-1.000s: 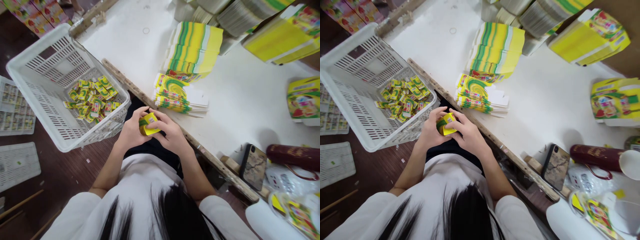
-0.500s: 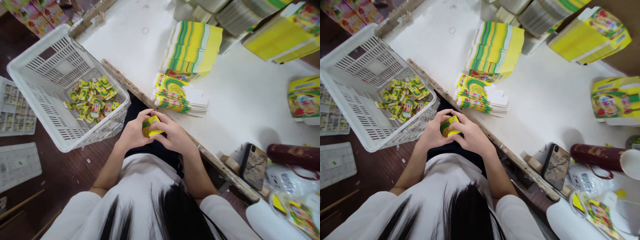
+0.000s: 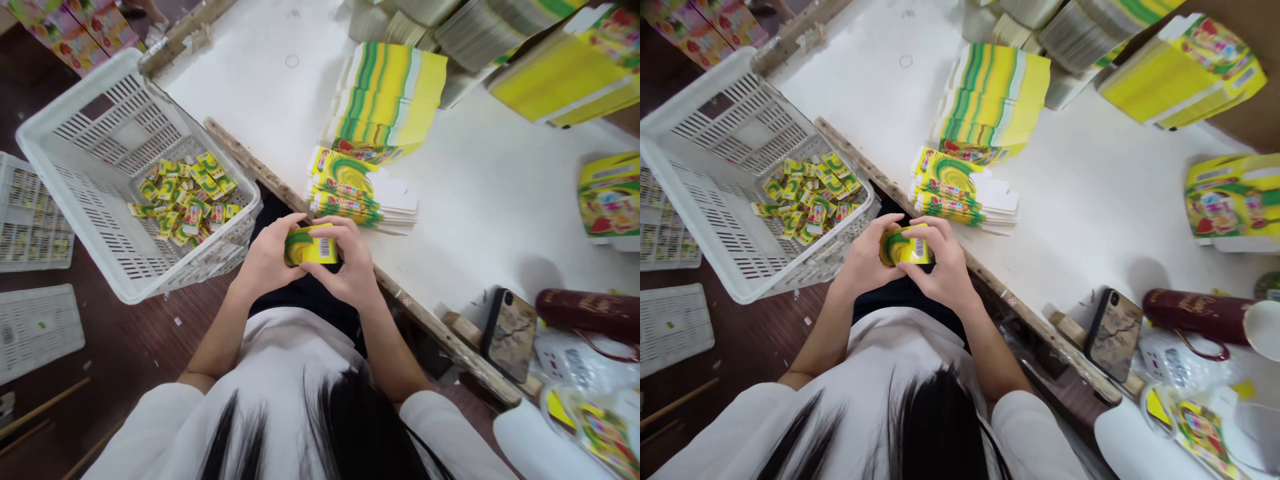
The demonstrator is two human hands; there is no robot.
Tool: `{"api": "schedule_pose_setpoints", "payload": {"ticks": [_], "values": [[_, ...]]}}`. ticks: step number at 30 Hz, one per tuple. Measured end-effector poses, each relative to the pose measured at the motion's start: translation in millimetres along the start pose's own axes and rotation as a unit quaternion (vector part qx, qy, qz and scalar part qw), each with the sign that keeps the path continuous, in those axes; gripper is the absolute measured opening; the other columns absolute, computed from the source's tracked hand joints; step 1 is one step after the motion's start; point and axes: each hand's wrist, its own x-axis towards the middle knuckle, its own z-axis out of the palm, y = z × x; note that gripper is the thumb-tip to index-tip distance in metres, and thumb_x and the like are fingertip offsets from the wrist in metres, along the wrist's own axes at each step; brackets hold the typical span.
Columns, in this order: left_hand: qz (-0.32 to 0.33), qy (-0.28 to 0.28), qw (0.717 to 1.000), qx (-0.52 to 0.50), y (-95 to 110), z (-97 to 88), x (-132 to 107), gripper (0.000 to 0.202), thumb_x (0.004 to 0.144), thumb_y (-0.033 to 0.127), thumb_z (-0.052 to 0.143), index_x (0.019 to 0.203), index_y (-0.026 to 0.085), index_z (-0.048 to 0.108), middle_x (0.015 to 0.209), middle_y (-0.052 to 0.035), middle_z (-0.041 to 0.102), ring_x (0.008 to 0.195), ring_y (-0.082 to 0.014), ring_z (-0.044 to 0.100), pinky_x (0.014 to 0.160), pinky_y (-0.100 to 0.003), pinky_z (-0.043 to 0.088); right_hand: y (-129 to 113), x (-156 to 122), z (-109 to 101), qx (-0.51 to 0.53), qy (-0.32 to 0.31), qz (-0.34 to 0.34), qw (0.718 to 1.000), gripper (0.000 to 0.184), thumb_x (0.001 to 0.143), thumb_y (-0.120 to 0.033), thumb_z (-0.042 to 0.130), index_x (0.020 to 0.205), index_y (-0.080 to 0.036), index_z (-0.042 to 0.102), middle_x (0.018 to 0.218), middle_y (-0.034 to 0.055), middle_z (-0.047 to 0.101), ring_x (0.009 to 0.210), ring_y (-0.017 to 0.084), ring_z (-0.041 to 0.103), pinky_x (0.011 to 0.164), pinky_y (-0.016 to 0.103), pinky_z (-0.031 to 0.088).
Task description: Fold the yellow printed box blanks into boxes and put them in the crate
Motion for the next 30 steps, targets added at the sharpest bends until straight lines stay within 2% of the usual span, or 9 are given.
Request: {"api": "schedule_pose_setpoints", "payload": {"ticks": [3, 5, 8, 12, 19, 25, 30], "values": [[-0.008, -0.003, 1.000, 0.023, 2.5, -0.2, -0.2, 0.069, 0.073, 0.017, 0.070, 0.137, 0.022, 0.045, 0.127, -0.0092, 0.067, 0.110, -0.0235, 0.068, 0.095, -0.038, 0.055, -1.9, -2.7, 6.4, -0.023, 0.013, 0.002, 1.000, 0.031, 0.084, -0.014, 0.067, 0.111, -0.028, 0.062, 0.119, 0.0095, 0.058, 0.118, 0.028, 0.059, 0.104, 0.054, 0.051], [-0.010, -0.005, 1.000, 0.027, 2.8, 0.3, -1.9, 0.069, 0.072, 0.016, 0.068, 0.137, 0.022, 0.045, 0.130, -0.0097, 0.067, 0.113, -0.0245, 0.068, 0.096, -0.039, 0.054, -2.2, -2.7, 7.6, -0.021, -0.010, -0.001, 1.000, 0.034, 0.084, -0.012, 0.065, 0.114, -0.028, 0.061, 0.121, 0.0096, 0.057, 0.119, 0.028, 0.058, 0.105, 0.054, 0.050], [-0.006, -0.003, 1.000, 0.014, 1.2, 1.5, -4.9, 0.071, 0.073, 0.020, 0.069, 0.140, 0.021, 0.042, 0.136, -0.0114, 0.064, 0.119, -0.0265, 0.066, 0.101, -0.042, 0.053, -1.6, 0.6, 2.8, -0.008, -0.049, -0.009, 0.999, 0.043, 0.084, -0.017, 0.069, 0.124, -0.028, 0.059, 0.127, 0.0111, 0.056, 0.124, 0.029, 0.057, 0.108, 0.054, 0.049], [0.012, 0.004, 1.000, -0.017, 0.0, 2.9, -5.6, 0.074, 0.077, 0.029, 0.070, 0.144, 0.020, 0.038, 0.141, -0.0140, 0.059, 0.127, -0.0283, 0.062, 0.107, -0.044, 0.051, -1.5, 5.3, -5.0, 0.002, -0.056, -0.025, 0.998, 0.049, 0.087, -0.029, 0.072, 0.133, -0.028, 0.057, 0.134, 0.0124, 0.056, 0.129, 0.032, 0.054, 0.111, 0.056, 0.046], [-0.008, -0.027, 1.000, -0.004, 0.9, 3.8, -3.0, 0.074, 0.079, 0.027, 0.069, 0.145, 0.022, 0.037, 0.141, -0.0136, 0.059, 0.125, -0.0293, 0.062, 0.106, -0.046, 0.050, -0.2, 2.3, -3.0, 0.001, -0.028, 0.002, 1.000, 0.032, 0.089, -0.036, 0.071, 0.120, -0.029, 0.063, 0.131, 0.0114, 0.059, 0.126, 0.031, 0.058, 0.108, 0.054, 0.049], [-0.007, -0.034, 0.999, -0.023, -0.2, 3.2, -2.6, 0.072, 0.084, 0.039, 0.069, 0.146, 0.021, 0.036, 0.144, -0.0162, 0.057, 0.128, -0.0299, 0.061, 0.106, -0.046, 0.050, 1.2, 1.5, -3.1, -0.026, -0.045, 0.007, 0.999, 0.042, 0.089, -0.049, 0.069, 0.125, -0.028, 0.062, 0.138, 0.0143, 0.056, 0.133, 0.033, 0.054, 0.112, 0.057, 0.046], [-0.030, -0.034, 0.998, -0.038, 1.1, 2.9, -2.3, 0.075, 0.078, 0.027, 0.070, 0.146, 0.023, 0.037, 0.143, -0.0131, 0.058, 0.124, -0.0273, 0.063, 0.102, -0.043, 0.053, 1.6, 2.5, -4.0, -0.011, -0.046, 0.006, 0.999, 0.032, 0.092, -0.046, 0.067, 0.118, -0.028, 0.066, 0.135, 0.0128, 0.058, 0.128, 0.031, 0.058, 0.109, 0.055, 0.049]]}}
